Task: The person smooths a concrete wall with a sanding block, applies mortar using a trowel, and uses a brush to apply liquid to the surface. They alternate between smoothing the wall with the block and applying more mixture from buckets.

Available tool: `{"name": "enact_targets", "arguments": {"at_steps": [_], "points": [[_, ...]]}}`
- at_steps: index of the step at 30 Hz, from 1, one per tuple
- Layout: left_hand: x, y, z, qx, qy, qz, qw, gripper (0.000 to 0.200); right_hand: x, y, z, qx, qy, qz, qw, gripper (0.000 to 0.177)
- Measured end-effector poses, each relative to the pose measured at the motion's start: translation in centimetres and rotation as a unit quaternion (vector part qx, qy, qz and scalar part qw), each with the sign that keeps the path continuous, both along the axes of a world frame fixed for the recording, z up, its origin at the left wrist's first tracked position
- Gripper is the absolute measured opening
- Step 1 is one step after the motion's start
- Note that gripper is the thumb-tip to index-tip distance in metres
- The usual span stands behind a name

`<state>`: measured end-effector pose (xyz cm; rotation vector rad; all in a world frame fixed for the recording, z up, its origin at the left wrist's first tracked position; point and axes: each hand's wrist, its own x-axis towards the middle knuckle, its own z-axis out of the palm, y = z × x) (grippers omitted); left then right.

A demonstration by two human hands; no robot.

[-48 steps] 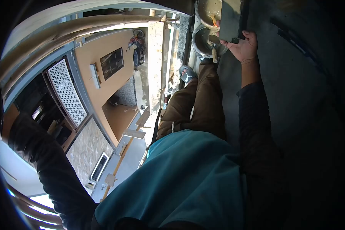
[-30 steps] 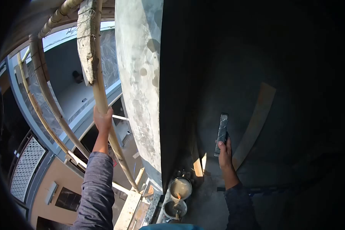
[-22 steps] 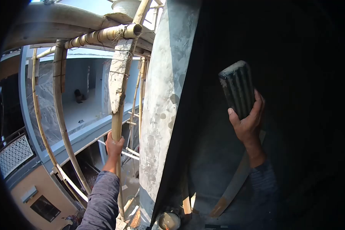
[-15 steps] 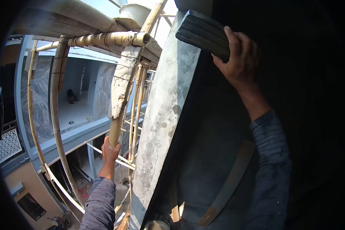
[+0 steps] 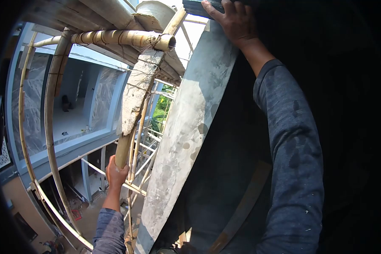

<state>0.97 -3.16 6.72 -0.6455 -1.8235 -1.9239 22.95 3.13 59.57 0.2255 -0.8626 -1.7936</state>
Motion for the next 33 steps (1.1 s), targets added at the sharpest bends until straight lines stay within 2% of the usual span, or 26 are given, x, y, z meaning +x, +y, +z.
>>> {"name": "enact_targets", "arguments": {"at_steps": [5,9,11,15,17,18,20,23,25,27,30,33], "points": [[-0.5,0.2,-0.5,-0.003,-0.012,-0.004,1.0,0.048,-1.0,0.2,1.0,0.032,0.016,0.002,0.999,0.045],[-0.7,0.4,-0.6,0.013,-0.008,-0.016,1.0,0.049,0.6,-0.5,0.7,0.014,0.043,-0.023,0.999,0.048],[-0.9,0.6,-0.9,0.007,-0.007,-0.011,1.0,0.049,2.1,-1.9,-0.4,-0.097,0.043,-0.022,0.994,0.051],[-1.0,0.7,-1.0,-0.007,-0.019,-0.013,1.0,0.051,6.1,-2.8,-0.2,-0.054,0.052,-0.037,0.997,0.052],[-0.8,0.4,-0.8,-0.01,-0.03,-0.022,0.999,0.052,8.6,-1.8,1.9,-0.041,0.111,-0.032,0.992,0.076],[-0.8,0.3,-0.7,-0.013,-0.029,-0.018,0.999,0.053,9.5,-1.4,2.0,-0.041,0.109,-0.035,0.993,0.076],[-0.9,0.4,-0.9,-0.013,-0.019,-0.014,1.0,0.055,10.7,-1.0,1.5,0.033,0.113,0.015,0.993,0.076],[-1.3,0.8,-1.3,-0.01,-0.024,-0.02,0.999,0.055,8.3,-1.4,0.4,0.026,0.059,-0.019,0.998,0.075],[-1.4,0.9,-1.4,-0.012,-0.016,-0.008,1.0,0.056,5.1,-0.5,0.4,0.06,0.051,-0.03,0.996,0.075],[-1.3,0.8,-1.4,-0.014,-0.018,-0.016,1.0,0.056,1.9,-0.4,-0.8,-0.049,-0.02,-0.043,0.998,0.055],[-1.3,0.8,-1.3,-0.02,-0.02,-0.007,1.0,0.056,0.0,1.1,1.0,-0.043,0.005,-0.07,0.997,0.061],[-1.0,0.2,-0.9,-0.034,-0.029,-0.019,0.999,0.056,0.7,-0.1,0.5,-0.048,0.021,-0.059,0.997,0.058]]}}
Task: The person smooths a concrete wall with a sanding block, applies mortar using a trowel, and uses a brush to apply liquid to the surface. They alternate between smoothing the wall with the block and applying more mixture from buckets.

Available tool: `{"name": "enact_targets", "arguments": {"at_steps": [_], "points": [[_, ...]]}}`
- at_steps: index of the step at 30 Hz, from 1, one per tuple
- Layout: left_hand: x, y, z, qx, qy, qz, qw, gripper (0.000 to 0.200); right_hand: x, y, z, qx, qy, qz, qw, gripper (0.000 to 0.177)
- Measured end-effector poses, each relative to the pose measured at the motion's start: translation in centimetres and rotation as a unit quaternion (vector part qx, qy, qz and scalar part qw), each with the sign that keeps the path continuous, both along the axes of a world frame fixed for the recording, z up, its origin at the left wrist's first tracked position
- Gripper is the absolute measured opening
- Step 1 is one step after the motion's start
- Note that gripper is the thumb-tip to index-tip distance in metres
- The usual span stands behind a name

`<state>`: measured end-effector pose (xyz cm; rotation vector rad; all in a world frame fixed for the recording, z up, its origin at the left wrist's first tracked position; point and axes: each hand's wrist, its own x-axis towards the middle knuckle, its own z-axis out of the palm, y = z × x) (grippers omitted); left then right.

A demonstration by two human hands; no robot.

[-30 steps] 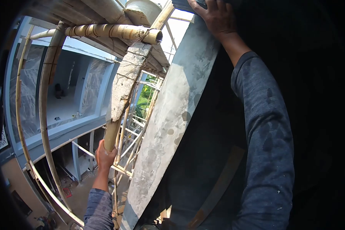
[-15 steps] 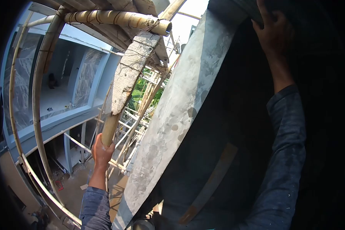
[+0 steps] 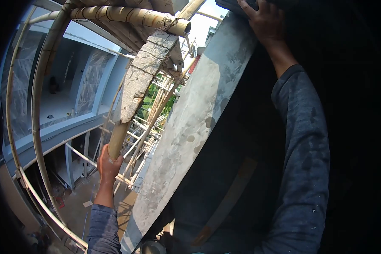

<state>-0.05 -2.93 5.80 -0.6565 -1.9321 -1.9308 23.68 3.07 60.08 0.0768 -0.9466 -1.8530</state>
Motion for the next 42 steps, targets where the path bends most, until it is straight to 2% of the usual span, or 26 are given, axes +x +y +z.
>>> {"name": "enact_targets", "arguments": {"at_steps": [4,6,7,9,14,16,20,22,23,26,28,29,31,32,34,35,36,38,40,42], "points": [[-0.3,0.7,-0.5,0.024,0.033,0.027,0.999,0.059,2.9,-3.1,-0.1,0.023,0.009,0.021,0.999,0.051],[-0.4,0.6,-0.6,0.017,0.029,0.025,0.999,0.059,5.5,-3.5,1.7,0.112,0.076,0.038,0.99,0.075],[-0.4,0.6,-0.7,0.01,0.025,0.02,0.999,0.06,6.8,-3.9,2.4,0.112,0.074,0.039,0.99,0.075],[-0.5,0.5,-0.7,0.012,0.026,0.017,0.999,0.061,8.9,-4.4,2.6,0.143,0.028,0.106,0.984,0.073],[-0.4,0.6,-0.7,0.01,0.033,0.027,0.999,0.062,5.0,-2.5,-0.4,0.125,-0.006,0.06,0.99,0.076],[-0.3,0.2,-0.3,-0.006,0.01,0.008,1.0,0.062,2.7,-1.9,-1.8,0.03,-0.038,-0.034,0.998,0.047],[-0.7,0.8,-1.0,0.011,0.052,0.039,0.998,0.062,0.0,0.8,0.3,-0.017,-0.044,-0.03,0.998,0.049],[-0.5,0.5,-0.6,0.003,0.018,0.008,1.0,0.062,-0.1,0.6,0.6,0.039,-0.06,-0.028,0.997,0.047],[-1.0,1.3,-1.4,0.014,0.055,0.045,0.997,0.062,0.4,0.3,0.7,0.04,-0.059,-0.032,0.997,0.047],[-0.6,0.7,-0.8,0.013,0.037,0.027,0.999,0.061,2.0,-2.6,0.2,0.052,-0.02,-0.007,0.998,0.055],[-0.5,0.6,-0.7,0.007,0.034,0.03,0.999,0.061,3.9,-4.4,-0.4,0.022,0.067,0.022,0.997,0.072],[-0.5,0.6,-0.8,0.001,0.032,0.034,0.999,0.06,4.6,-4.8,-0.2,0.023,0.063,0.021,0.998,0.072],[-0.7,0.8,-1.0,0.017,0.027,0.014,0.999,0.059,5.8,-5.1,-0.4,0.078,0.073,0.136,0.985,0.087],[-0.9,0.9,-1.0,0.033,0.025,-0.004,0.999,0.059,5.8,-4.9,-0.7,0.076,0.07,0.134,0.986,0.087],[-0.8,1.0,-1.0,0.028,0.035,0.012,0.999,0.059,5.3,-4.6,-1.9,0.067,0.039,0.052,0.996,0.084],[-0.6,0.9,-0.9,0.037,0.027,0.001,0.999,0.052,5.4,-3.2,-1.4,0.036,0.02,-0.029,0.999,0.089],[-0.5,0.5,-0.6,0.047,0.019,-0.008,0.999,0.045,4.6,-2.3,-0.7,0.035,0.018,-0.027,0.999,0.089],[0.1,-0.2,0.1,0.03,0.007,-0.011,0.999,0.045,2.7,-0.8,0.7,0.058,-0.01,-0.059,0.997,0.077],[-0.1,-0.1,-0.2,0.013,-0.007,-0.016,1.0,0.046,1.9,0.4,1.3,0.048,-0.013,-0.064,0.997,0.078],[-0.7,0.8,-1.0,0.004,0.033,0.032,0.999,0.06,2.2,1.0,1.9,0.039,-0.017,-0.073,0.996,0.079]]}}
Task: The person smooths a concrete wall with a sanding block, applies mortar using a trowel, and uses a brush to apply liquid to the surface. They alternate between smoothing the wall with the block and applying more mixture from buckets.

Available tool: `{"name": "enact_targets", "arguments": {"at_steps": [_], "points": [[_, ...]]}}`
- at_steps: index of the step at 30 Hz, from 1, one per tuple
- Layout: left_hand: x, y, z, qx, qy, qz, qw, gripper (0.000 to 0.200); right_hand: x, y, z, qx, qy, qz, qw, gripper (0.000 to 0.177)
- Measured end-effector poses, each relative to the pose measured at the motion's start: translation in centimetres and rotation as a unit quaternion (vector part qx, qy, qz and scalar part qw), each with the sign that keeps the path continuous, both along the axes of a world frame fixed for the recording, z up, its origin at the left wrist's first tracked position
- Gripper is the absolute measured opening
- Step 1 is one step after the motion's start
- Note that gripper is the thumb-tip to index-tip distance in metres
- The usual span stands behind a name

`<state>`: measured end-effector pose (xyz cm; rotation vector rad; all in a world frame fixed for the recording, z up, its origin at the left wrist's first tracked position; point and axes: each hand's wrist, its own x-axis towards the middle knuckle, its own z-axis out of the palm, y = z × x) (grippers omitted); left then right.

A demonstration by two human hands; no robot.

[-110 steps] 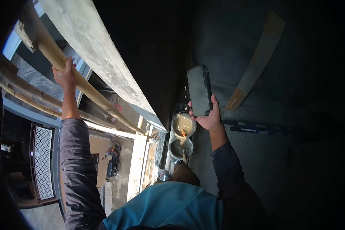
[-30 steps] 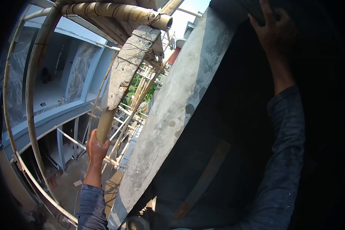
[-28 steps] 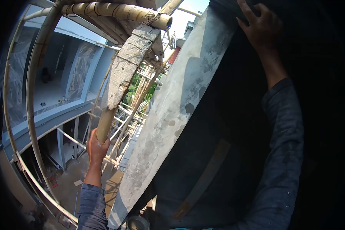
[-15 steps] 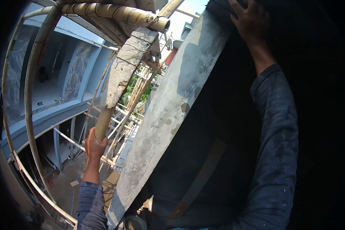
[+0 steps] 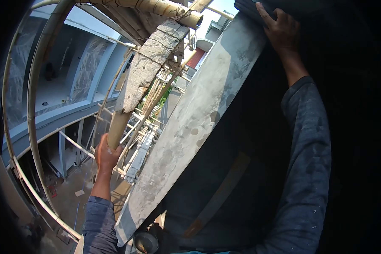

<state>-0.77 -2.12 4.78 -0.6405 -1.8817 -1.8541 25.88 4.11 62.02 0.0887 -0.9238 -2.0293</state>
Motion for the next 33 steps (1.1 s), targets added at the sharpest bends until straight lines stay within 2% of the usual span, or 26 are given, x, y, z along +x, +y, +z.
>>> {"name": "enact_targets", "arguments": {"at_steps": [3,5,6,8,11,13,14,15,17,18,19,20,21,22,23,24,25,26,27,28,30,32,33], "points": [[-0.3,0.4,-0.4,0.019,0.01,-0.002,1.0,0.06,1.7,-0.2,0.8,0.013,0.057,-0.006,0.998,0.079],[0.1,0.1,0.0,0.009,-0.007,-0.011,1.0,0.059,3.8,-1.7,0.0,0.031,0.13,0.018,0.991,0.07],[0.3,-0.4,0.4,0.0,-0.022,-0.017,1.0,0.058,5.3,-2.0,-0.2,0.031,0.127,0.016,0.991,0.07],[0.7,-1.0,0.9,0.006,-0.048,-0.047,0.998,0.05,8.2,-2.5,-0.9,0.004,0.133,0.125,0.983,0.078],[0.1,-0.1,0.1,0.003,-0.011,-0.012,1.0,0.059,7.9,-3.9,-5.6,-0.007,0.072,0.182,0.981,0.086],[0.5,-0.5,0.7,-0.002,-0.012,-0.016,1.0,0.06,5.6,-4.5,-11.3,-0.168,-0.003,0.246,0.955,0.087],[0.5,-0.7,0.7,-0.004,-0.02,-0.024,0.999,0.06,4.5,-4.9,-14.3,-0.3,-0.07,0.29,0.906,0.088],[0.1,0.1,-0.1,0.022,0.017,0.005,1.0,0.062,3.7,-5.4,-17.0,-0.391,-0.125,0.3,0.861,0.089],[0.1,0.2,0.1,0.029,0.009,-0.032,0.999,0.063,2.9,-5.4,-22.1,-0.578,-0.207,0.34,0.713,0.089],[0.3,0.1,0.2,0.049,0.001,-0.061,0.997,0.065,2.7,-5.0,-24.4,-0.659,-0.24,0.349,0.621,0.09],[1.1,-0.7,0.7,0.043,0.004,-0.055,0.998,0.065,2.3,-5.1,-26.7,-0.744,-0.286,0.391,0.46,0.09],[2.4,-1.7,1.6,0.051,0.058,0.056,0.995,0.067,2.1,-5.0,-28.8,-0.8,-0.324,0.418,0.282,0.091],[3.7,-2.2,2.5,0.06,0.112,0.165,0.978,0.07,2.3,-4.4,-30.6,-0.834,-0.34,0.407,0.153,0.091],[5.7,-2.5,3.2,0.115,0.105,0.119,0.981,0.073,2.5,-3.8,-32.4,-0.85,-0.354,0.39,0.022,0.09],[8.2,-2.9,3.9,0.179,0.131,0.036,0.974,0.072,2.6,-3.7,-34.5,-0.831,-0.372,0.392,-0.132,0.085],[11.2,-3.7,5.2,0.241,0.142,-0.135,0.951,0.076,2.7,-3.6,-36.6,-0.792,-0.383,0.381,-0.284,0.079],[12.9,-3.7,5.4,0.265,0.137,-0.342,0.891,0.079,2.7,-3.0,-38.6,-0.74,-0.381,0.377,-0.406,0.074],[14.6,-2.8,5.5,0.314,0.089,-0.485,0.811,0.082,2.7,-2.3,-40.7,-0.676,-0.372,0.366,-0.521,0.07],[16.0,-2.7,4.9,0.332,-0.029,-0.574,0.748,0.091,2.3,-1.7,-42.5,-0.627,-0.359,0.36,-0.59,0.071],[16.6,-2.8,5.3,0.324,-0.027,-0.572,0.753,0.091,2.5,-3.0,-42.7,-0.59,-0.321,0.357,-0.649,0.072],[17.6,-3.5,6.8,0.345,-0.073,-0.653,0.67,0.101,2.5,-4.1,-42.3,-0.543,-0.408,0.354,-0.643,0.076],[17.8,-4.3,8.0,0.348,-0.091,-0.687,0.631,0.106,3.1,-4.6,-42.0,-0.54,-0.411,0.367,-0.636,0.079],[17.8,-4.6,8.6,0.33,-0.088,-0.697,0.63,0.108,3.4,-4.8,-41.8,-0.544,-0.407,0.378,-0.629,0.081]]}}
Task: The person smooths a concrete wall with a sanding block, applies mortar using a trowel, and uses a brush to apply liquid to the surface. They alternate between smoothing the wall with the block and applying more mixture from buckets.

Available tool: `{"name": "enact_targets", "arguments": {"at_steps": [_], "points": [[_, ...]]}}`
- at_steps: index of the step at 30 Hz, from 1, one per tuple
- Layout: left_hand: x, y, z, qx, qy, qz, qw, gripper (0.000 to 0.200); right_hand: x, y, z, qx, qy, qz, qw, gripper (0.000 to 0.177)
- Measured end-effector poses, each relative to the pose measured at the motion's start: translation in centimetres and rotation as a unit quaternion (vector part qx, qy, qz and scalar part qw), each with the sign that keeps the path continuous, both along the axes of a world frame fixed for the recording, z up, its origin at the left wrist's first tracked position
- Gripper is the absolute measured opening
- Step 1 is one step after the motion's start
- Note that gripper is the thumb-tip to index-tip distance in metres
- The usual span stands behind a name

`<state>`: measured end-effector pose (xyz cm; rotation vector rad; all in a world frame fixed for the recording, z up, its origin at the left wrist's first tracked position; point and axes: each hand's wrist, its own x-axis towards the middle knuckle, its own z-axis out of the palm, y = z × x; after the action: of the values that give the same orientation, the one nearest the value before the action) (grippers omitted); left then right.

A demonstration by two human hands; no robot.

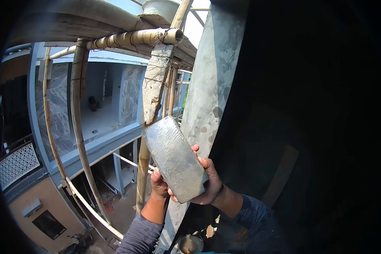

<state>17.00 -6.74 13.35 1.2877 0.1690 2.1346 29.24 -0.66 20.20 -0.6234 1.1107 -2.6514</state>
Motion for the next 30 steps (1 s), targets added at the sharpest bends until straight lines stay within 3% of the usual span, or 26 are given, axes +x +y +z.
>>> {"name": "enact_targets", "arguments": {"at_steps": [5,9,11,14,15,16,17,18,21,23,24,25,27,28,30], "points": [[2.9,-3.0,6.9,0.037,0.026,-0.032,0.998,0.117,0.3,-0.6,2.8,0.003,0.034,0.034,0.999,0.086],[2.7,-2.4,10.7,0.085,0.104,-0.003,0.991,0.119,0.4,0.0,5.2,0.022,0.058,0.048,0.997,0.08],[2.7,-2.5,11.6,0.068,0.086,0.005,0.994,0.117,0.3,-0.1,6.4,0.021,0.084,0.067,0.994,0.081],[-0.2,-2.7,14.2,0.081,0.05,0.092,0.991,0.101,1.5,1.7,8.6,0.17,0.161,-0.168,0.957,0.092],[-1.9,-2.9,16.0,0.083,0.028,0.143,0.986,0.092,1.7,3.4,8.8,0.186,0.231,-0.32,0.9,0.084],[-3.5,-3.0,18.7,0.113,0.043,0.15,0.981,0.075,1.0,5.7,8.6,0.214,0.359,-0.497,0.761,0.073],[-5.0,-2.9,21.8,0.144,0.058,0.155,0.976,0.058,0.6,8.1,8.3,0.243,0.409,-0.686,0.55,0.061],[-6.6,-2.5,24.6,0.154,0.082,0.174,0.969,0.051,0.5,9.5,8.3,0.275,0.383,-0.795,0.382,0.052],[-10.7,-0.2,32.5,0.148,0.152,0.249,0.945,0.041,-3.3,12.8,7.4,0.297,0.381,-0.788,0.382,0.064],[-12.1,1.7,36.8,0.118,0.156,0.295,0.935,0.042,-4.5,12.8,6.6,0.393,0.373,-0.746,0.388,0.077],[-11.5,2.3,38.2,0.101,0.123,0.319,0.934,0.041,-5.2,12.6,6.3,0.392,0.359,-0.735,0.42,0.078],[-11.8,3.1,39.6,0.096,0.101,0.323,0.936,0.043,-6.0,12.5,5.9,0.39,0.346,-0.724,0.452,0.078],[-12.9,3.9,42.0,0.099,0.162,0.289,0.938,0.058,-7.5,12.2,5.2,0.379,0.313,-0.725,0.482,0.079],[-14.0,4.7,43.1,0.095,0.165,0.293,0.937,0.058,-8.1,12.4,5.1,0.374,0.326,-0.75,0.437,0.077],[-15.1,5.8,44.5,0.078,0.2,0.276,0.937,0.055,-8.5,12.3,5.1,0.354,0.329,-0.75,0.452,0.075]]}}
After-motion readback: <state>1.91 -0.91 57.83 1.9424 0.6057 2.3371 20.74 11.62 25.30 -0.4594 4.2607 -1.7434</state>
